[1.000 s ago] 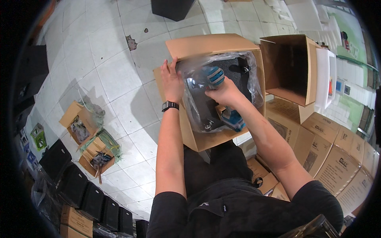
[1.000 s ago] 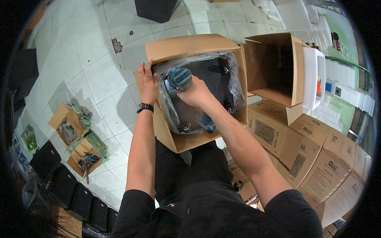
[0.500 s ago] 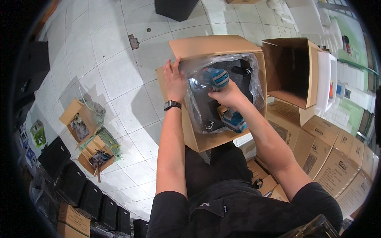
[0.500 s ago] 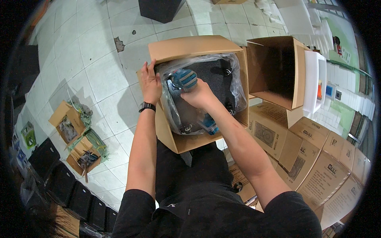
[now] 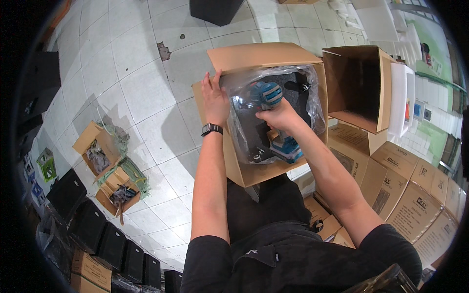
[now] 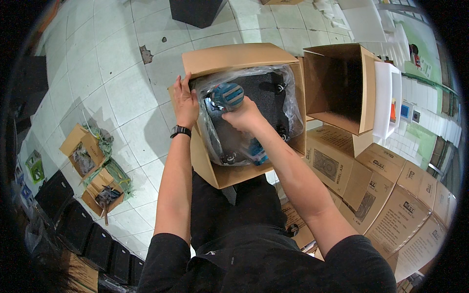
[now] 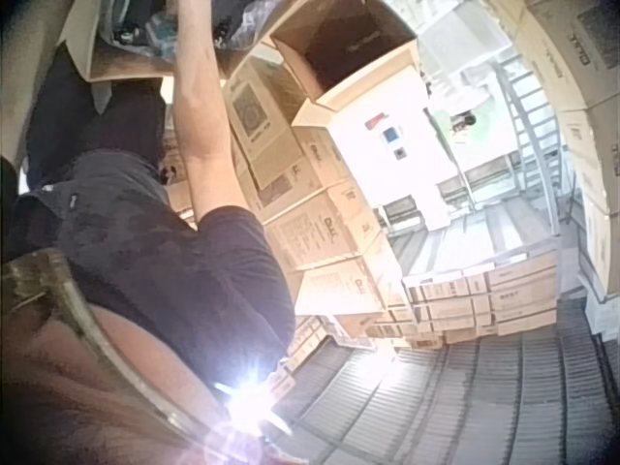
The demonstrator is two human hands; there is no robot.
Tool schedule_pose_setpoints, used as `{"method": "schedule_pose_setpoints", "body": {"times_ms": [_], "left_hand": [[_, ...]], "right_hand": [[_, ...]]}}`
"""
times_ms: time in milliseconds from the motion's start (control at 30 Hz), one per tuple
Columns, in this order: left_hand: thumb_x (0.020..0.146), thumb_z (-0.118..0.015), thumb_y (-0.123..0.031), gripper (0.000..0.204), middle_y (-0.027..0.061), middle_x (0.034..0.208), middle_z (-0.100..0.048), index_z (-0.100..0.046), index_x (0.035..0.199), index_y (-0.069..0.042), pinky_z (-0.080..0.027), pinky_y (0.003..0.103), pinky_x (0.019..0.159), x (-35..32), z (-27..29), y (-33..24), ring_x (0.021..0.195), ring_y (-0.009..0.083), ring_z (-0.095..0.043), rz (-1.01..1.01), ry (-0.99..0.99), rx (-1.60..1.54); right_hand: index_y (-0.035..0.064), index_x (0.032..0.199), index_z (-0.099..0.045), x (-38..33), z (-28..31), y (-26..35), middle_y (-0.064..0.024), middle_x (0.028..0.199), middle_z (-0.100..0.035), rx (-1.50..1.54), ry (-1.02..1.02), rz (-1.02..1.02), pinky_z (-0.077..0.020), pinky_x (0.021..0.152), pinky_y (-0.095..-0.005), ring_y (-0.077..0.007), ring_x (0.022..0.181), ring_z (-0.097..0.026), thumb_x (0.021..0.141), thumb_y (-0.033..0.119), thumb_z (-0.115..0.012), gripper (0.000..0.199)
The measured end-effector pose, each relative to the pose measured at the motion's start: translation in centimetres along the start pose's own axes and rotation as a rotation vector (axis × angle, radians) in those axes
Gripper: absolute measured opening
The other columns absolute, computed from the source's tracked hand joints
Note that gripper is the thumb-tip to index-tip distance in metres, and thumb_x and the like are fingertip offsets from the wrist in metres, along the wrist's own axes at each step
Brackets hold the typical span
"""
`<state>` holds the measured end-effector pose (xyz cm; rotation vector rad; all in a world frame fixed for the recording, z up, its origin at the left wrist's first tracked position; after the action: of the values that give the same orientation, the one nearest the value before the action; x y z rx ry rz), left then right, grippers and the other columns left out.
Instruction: The person uses a cordless drill to fasten screws into the bottom of a black speaker-like object inside a cardboard box. They repeatedly position screws and drive them in, working on multiple attachment points on the object's base.
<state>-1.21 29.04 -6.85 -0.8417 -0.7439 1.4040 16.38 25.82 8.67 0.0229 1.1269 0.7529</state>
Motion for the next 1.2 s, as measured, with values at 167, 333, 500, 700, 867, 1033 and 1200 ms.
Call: {"method": "schedule_pose_setpoints", "body": {"times_ms": [167,333,500,700,867,1033,1200], "left_hand": [[0.099,-0.057,-0.004,0.068,0.0224,0.168,-0.031,-0.040,0.161,-0.025,-0.031,0.057,0.125,-0.1,0.0,-0.1,0.152,0.0510,-0.032,0.022,0.007,-0.012],[0.099,-0.057,-0.004,0.068,0.0225,0.168,-0.030,-0.039,0.161,-0.025,-0.030,0.056,0.126,0.0,0.0,-0.3,0.153,0.0500,-0.031,0.039,0.019,0.030],[0.101,-0.057,-0.006,0.066,0.0221,0.168,-0.030,-0.038,0.161,-0.025,-0.031,0.056,0.126,0.0,0.2,-0.8,0.154,0.0498,-0.030,0.045,0.033,0.004],[0.101,-0.056,-0.006,0.066,0.0212,0.169,-0.029,-0.038,0.161,-0.026,-0.032,0.056,0.125,0.0,0.3,-0.9,0.154,0.0496,-0.030,0.040,0.023,0.018],[0.100,-0.057,-0.005,0.068,0.0213,0.168,-0.031,-0.039,0.160,-0.028,-0.034,0.056,0.124,0.0,-0.1,-0.1,0.152,0.0503,-0.032,0.029,0.000,0.027],[0.099,-0.056,-0.005,0.068,0.0216,0.167,-0.033,-0.039,0.160,-0.030,-0.036,0.056,0.123,0.1,-0.3,0.2,0.151,0.0517,-0.035,0.017,-0.021,0.022],[0.100,-0.057,-0.005,0.068,0.0209,0.168,-0.033,-0.039,0.160,-0.031,-0.037,0.056,0.122,0.1,-0.3,0.4,0.151,0.0520,-0.034,-0.002,-0.033,0.053]], "right_hand": [[0.0005,0.111,-0.070,0.1,-0.2,-0.2,-0.0157,0.087,-0.076,0.068,0.015,-0.040,-0.0587,0.066,-0.0365,-0.0231,0.074,-0.075,0.084,0.019,-0.075,0.033],[0.0018,0.114,-0.069,-0.3,-0.8,-0.6,-0.0214,0.101,-0.077,-0.171,-0.102,0.229,-0.0602,0.082,-0.0461,-0.0366,0.094,-0.076,0.082,0.015,-0.071,0.035],[0.0055,0.115,-0.070,0.2,-0.3,0.2,-0.0228,0.110,-0.075,-0.514,-0.084,0.402,-0.0581,0.093,-0.0529,-0.0439,0.107,-0.071,0.075,0.013,-0.073,0.040],[0.0103,0.112,-0.073,-0.2,1.5,3.6,-0.0198,0.104,-0.076,-0.800,0.037,0.492,-0.0599,0.088,-0.0517,-0.0414,0.102,-0.073,0.071,0.012,-0.077,0.041],[0.0135,0.105,-0.075,0.7,1.6,6.1,-0.0163,0.097,-0.077,-0.998,0.090,0.553,-0.0602,0.084,-0.0505,-0.0391,0.098,-0.074,0.070,0.015,-0.080,0.036],[0.0152,0.104,-0.076,1.2,1.9,7.2,-0.0149,0.094,-0.077,-1.118,0.139,0.647,-0.0598,0.081,-0.0502,-0.0388,0.094,-0.074,0.071,0.014,-0.079,0.033],[0.0136,0.100,-0.078,1.6,2.1,7.5,-0.0148,0.094,-0.077,-1.087,0.155,0.693,-0.0606,0.078,-0.0502,-0.0383,0.093,-0.075,0.068,0.012,-0.079,0.032]]}}
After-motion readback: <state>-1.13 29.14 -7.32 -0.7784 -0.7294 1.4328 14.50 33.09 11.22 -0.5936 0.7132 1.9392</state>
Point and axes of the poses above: each hand's wrist, its own x-axis towards the middle knuckle, its own z-axis out of the back of the hand, y = z × x, the point moved 2 cm from there along x, towards the middle knuckle
